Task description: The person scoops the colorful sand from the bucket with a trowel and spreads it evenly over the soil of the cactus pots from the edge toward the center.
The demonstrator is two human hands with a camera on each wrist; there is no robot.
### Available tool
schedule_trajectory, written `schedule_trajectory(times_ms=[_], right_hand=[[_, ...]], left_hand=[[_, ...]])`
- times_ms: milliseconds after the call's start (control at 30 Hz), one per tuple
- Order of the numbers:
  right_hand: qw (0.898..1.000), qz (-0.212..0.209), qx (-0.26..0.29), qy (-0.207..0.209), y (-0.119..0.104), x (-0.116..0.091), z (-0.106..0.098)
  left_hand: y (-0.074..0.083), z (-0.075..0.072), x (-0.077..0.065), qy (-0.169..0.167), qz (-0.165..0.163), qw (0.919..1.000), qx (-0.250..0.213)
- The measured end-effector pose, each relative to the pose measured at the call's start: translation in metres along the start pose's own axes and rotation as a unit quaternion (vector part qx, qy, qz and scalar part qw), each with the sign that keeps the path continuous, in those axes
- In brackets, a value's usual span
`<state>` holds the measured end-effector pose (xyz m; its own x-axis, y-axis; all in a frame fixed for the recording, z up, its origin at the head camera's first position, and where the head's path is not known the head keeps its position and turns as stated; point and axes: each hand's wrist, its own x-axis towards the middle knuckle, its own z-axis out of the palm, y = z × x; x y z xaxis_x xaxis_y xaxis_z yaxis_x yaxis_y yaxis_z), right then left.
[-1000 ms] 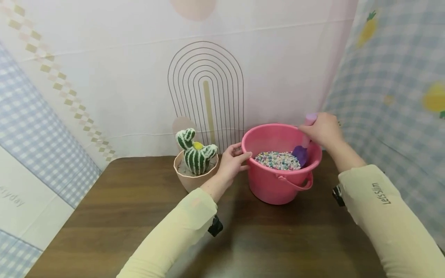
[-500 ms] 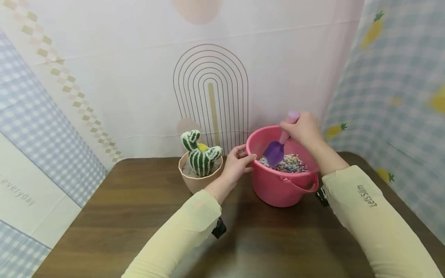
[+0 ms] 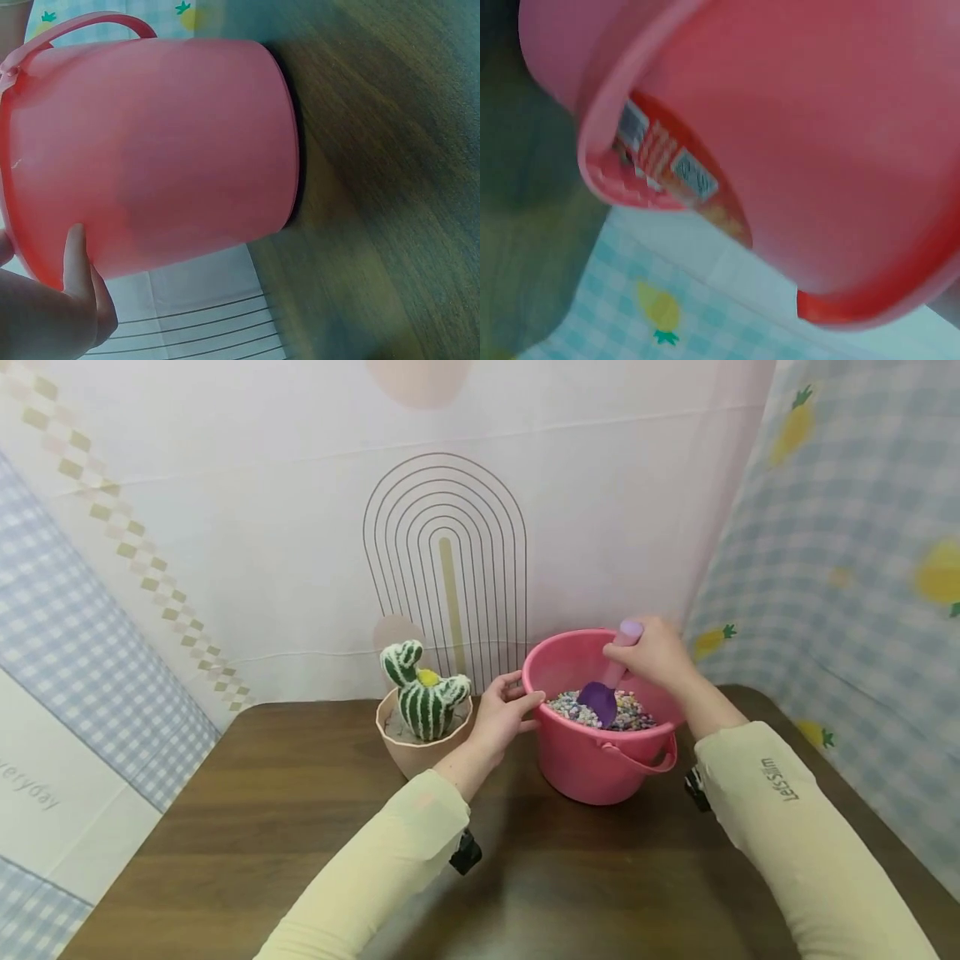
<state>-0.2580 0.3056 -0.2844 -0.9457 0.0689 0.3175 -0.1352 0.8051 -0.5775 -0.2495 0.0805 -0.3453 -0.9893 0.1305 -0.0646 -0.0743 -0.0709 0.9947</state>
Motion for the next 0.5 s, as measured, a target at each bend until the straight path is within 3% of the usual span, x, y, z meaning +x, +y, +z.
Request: schedule_trajectory(times_ms=[233,500], right_hand=[[0.997,0.044,0.055,-0.023,0.004,-0.007,0.001],[0.98,0.118,0.152,-0.05,0.007,-0.014,0.001]], left_hand=[[0.001,-0.003,-0.001,0.002,0.002,1.0,0.0],[0.001,-0.003,0.0,0.003,0.001,1.0,0.005]])
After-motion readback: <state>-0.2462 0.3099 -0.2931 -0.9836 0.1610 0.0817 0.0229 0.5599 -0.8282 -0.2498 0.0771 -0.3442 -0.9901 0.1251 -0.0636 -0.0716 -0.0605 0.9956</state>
